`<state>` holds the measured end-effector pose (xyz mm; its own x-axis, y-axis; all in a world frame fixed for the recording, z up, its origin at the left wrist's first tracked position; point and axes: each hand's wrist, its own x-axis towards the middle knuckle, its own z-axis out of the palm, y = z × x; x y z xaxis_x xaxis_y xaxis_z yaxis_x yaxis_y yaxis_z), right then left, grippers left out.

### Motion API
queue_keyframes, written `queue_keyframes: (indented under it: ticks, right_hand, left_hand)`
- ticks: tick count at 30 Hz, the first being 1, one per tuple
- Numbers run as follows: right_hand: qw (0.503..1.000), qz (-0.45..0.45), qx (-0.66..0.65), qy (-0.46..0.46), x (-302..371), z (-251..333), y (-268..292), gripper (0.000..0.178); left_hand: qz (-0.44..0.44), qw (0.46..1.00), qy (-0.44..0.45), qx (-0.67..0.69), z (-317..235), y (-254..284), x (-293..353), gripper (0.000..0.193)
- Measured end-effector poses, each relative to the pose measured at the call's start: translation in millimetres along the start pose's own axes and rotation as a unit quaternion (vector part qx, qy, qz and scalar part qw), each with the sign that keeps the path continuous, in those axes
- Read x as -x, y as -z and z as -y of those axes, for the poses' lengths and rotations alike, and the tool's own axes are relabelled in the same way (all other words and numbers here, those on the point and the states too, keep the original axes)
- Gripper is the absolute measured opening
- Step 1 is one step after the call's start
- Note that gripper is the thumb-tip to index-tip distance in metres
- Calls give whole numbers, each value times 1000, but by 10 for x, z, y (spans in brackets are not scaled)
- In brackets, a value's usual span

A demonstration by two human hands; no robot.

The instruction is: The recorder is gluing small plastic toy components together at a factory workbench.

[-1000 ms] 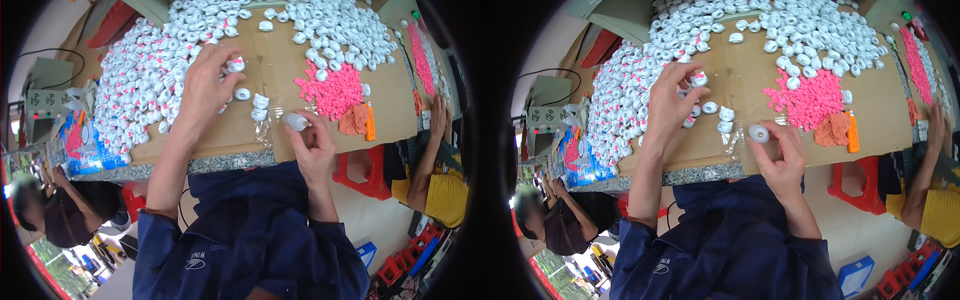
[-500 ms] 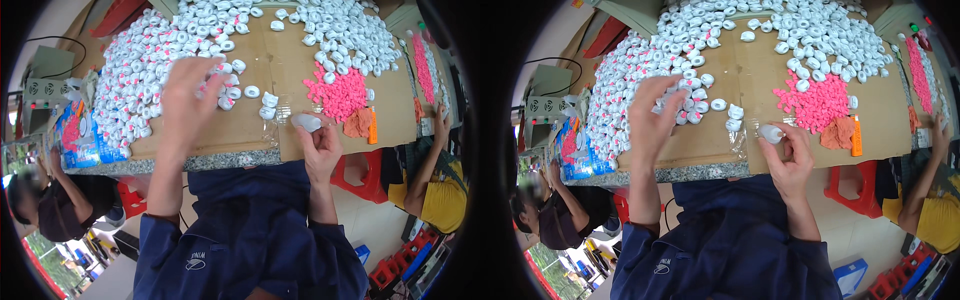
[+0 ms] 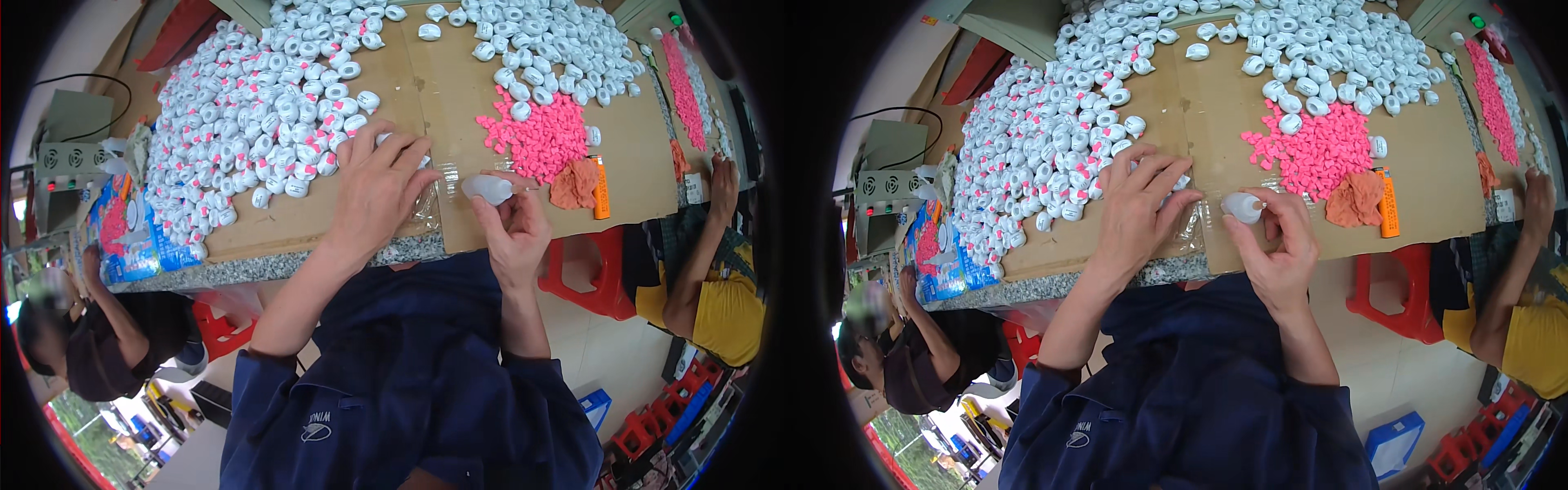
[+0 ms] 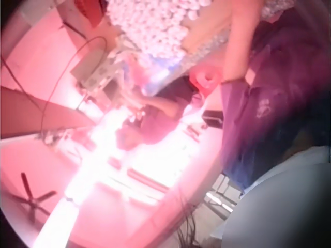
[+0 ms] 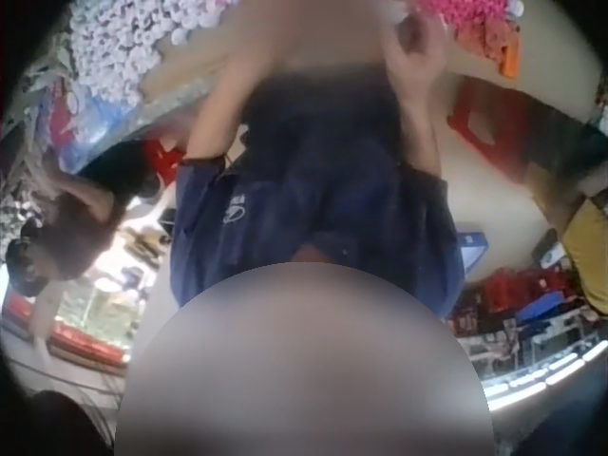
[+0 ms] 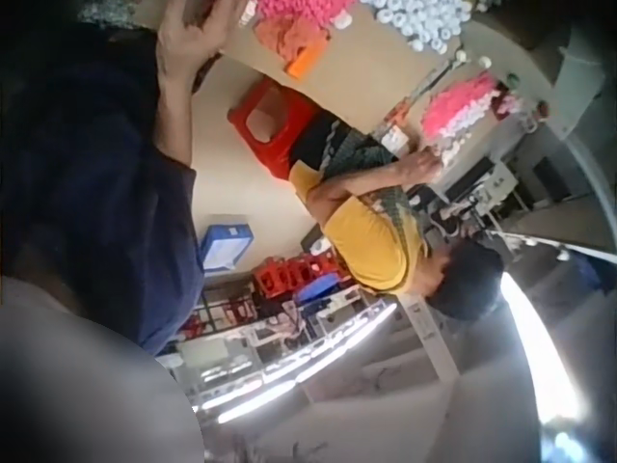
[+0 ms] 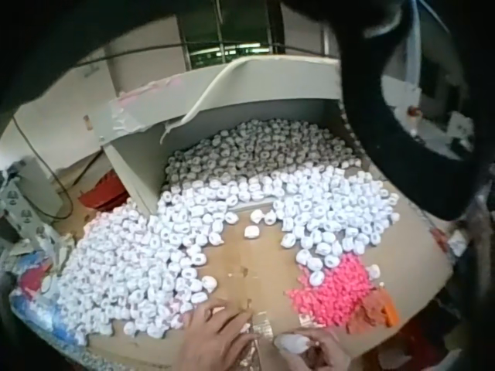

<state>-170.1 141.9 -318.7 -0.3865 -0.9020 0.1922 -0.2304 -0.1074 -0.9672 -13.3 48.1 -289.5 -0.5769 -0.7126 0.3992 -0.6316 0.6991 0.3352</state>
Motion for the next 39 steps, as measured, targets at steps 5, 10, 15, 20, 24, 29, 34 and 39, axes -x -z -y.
queue_keyframes:
  ticks: [5,10,15,20,24,29,34,39]
  right_hand:
    - [1000,0,9,-17,7,29,13,29]
    - [997,11,-65,43,-14,83,-42,32]
    - [988,33,-147,-17,47,139,22,39]
    - [997,49,-65,19,206,304,153,42]
    - [996,46,-45,56,199,390,168,34]
    - [997,58,-55,-7,253,416,158,33]
    - [996,81,-15,-27,248,427,112,35]
    - [996,79,-8,-38,230,449,96,34]
  left_hand:
    - [-27,999,-20,6,26,-22,1,34]
    - [-80,982,37,165,-81,211,4,40]
    - [-68,850,200,483,-179,308,243,38]
    - [-16,733,269,625,-165,252,549,35]
    - [-44,650,345,675,-197,192,653,32]
    - [-48,650,286,703,-131,129,676,28]
    - [-46,642,286,710,-118,121,694,29]
    - [-39,639,292,711,-117,128,691,29]
